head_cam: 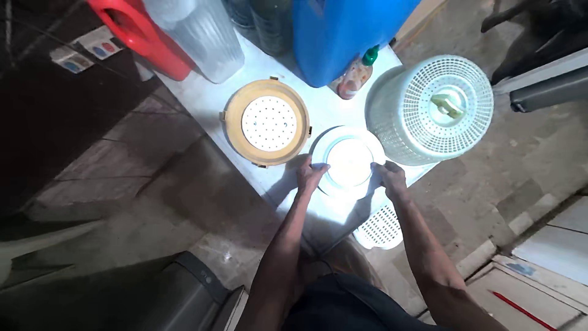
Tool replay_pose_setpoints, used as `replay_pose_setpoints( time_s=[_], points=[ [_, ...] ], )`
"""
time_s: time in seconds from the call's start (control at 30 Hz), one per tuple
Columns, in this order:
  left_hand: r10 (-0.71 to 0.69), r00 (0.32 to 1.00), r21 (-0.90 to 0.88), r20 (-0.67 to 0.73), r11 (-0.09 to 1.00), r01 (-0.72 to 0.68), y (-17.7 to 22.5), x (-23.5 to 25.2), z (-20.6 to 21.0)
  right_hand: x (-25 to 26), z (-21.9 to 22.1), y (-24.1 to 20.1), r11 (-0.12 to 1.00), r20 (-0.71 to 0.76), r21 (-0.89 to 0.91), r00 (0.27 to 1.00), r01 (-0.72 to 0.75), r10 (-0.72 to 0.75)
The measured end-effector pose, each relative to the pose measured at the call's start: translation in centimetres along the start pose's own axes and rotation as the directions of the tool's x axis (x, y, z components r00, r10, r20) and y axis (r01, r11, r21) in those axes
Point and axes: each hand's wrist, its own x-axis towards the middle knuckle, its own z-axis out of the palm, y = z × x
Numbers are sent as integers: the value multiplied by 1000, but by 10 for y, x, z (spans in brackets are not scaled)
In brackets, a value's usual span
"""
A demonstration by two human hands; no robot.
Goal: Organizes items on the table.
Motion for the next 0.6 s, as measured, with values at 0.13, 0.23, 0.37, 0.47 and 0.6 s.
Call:
replay_pose_setpoints(
  time_s=[0.13,0.23,0.37,0.47,0.6],
  points=[
    [-27,996,107,-87,994,36,1,-3,5,2,-1,2,996,-2,-49,997,75,-75],
    [-36,994,108,-103,993,47,5,-15,2,-5,-3,4,993,-7,-58,994,104,-105],
    [-21,992,107,-123,994,34,12,-36,-10,-28,-4,-6,993,-17,-54,994,106,-107],
    [-2,989,125,-148,992,21,21,-48,-25,-45,-2,-20,989,-16,-44,990,142,-143],
    [-7,982,138,-191,990,34,38,-60,-54,-69,12,-49,981,18,-51,983,185,-185]
  ],
)
